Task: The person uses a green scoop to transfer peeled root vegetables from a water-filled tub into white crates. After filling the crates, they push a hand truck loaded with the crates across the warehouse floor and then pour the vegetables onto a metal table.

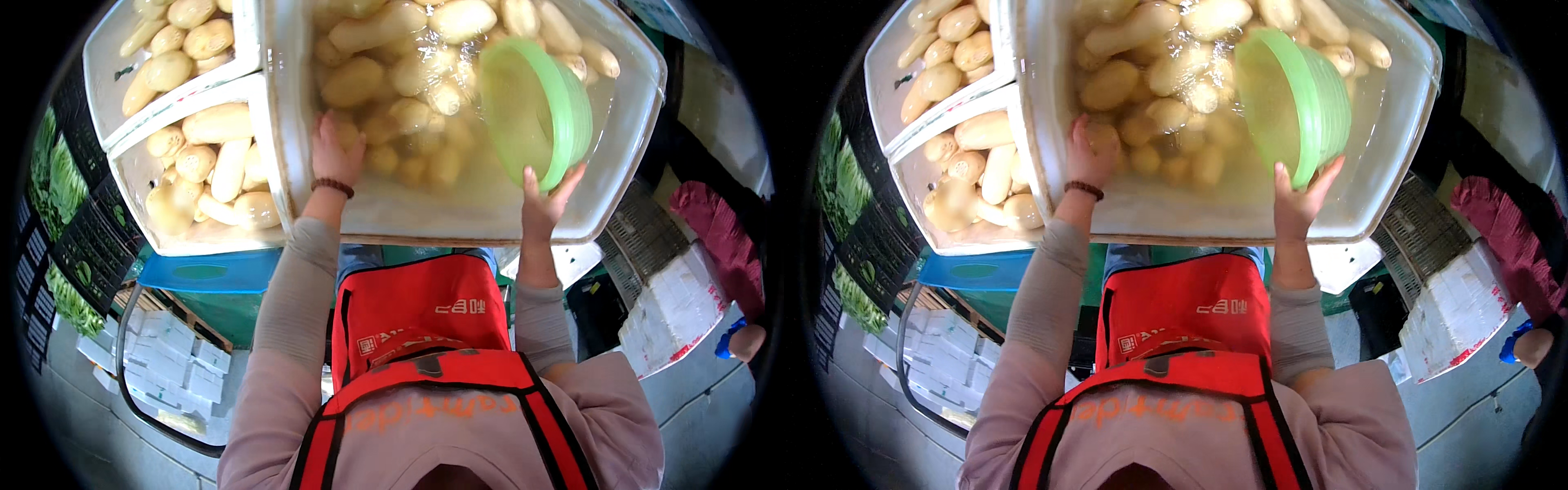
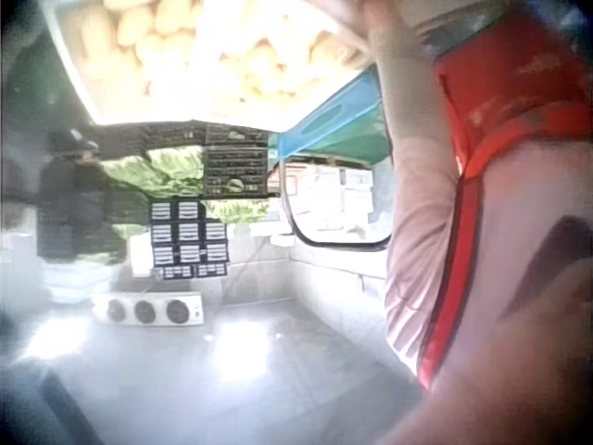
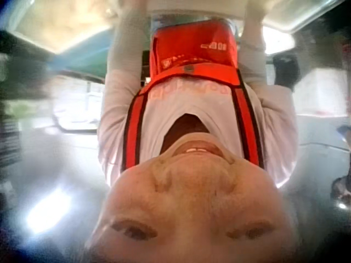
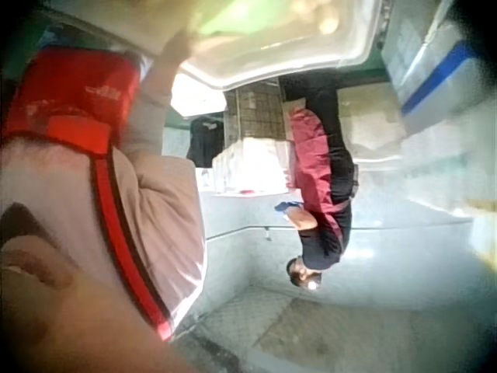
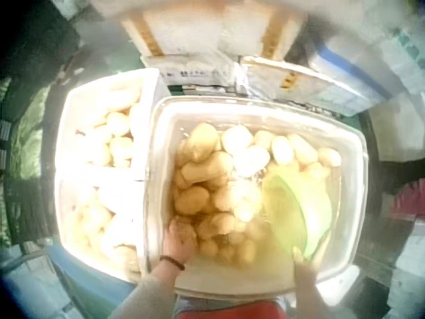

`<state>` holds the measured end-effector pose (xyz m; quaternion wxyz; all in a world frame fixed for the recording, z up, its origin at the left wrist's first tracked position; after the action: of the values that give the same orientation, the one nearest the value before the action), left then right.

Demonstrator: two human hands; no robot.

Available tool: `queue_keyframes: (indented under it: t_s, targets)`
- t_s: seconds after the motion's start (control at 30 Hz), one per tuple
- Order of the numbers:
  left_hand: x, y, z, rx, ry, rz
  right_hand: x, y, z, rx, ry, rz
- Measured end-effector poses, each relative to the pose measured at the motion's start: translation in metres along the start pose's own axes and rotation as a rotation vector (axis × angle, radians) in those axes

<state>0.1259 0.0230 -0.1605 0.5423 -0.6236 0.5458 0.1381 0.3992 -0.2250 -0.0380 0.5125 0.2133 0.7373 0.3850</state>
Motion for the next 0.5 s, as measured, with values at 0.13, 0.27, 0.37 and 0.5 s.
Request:
queue_keyframes:
  t_s: [0.13,0.27,0.37,0.5]
  targets:
    - [0.02,0.006,0.044,0.009,-0.017,0.214,0.019,-0.037,0.02,-0.172,0.111,-0.177]
    - [0.029,0.023,0.079,-0.113,-0.009,0.041,0.036,-0.079,-0.01,-0.002,0.115,-0.239]
    - [0.041,0.031,0.094,-0.05,-0.063,0.199,0.047,-0.093,-0.031,0.117,0.074,-0.204]
    - [0.07,0.061,0.114,-0.269,0.172,0.006,0.049,-0.108,-0.05,0.128,0.168,-0.301]
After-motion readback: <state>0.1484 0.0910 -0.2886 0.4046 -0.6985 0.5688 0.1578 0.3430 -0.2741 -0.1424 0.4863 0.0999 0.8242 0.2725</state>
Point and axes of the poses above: each hand's wrist, its own z-axis towards the middle knuckle, its own x-axis out of the palm, y = z × x, the point moved 9 cm from there along z, towards the middle knuckle, and after that the axes turned 5 degrees about z, right-handed, at the moved point
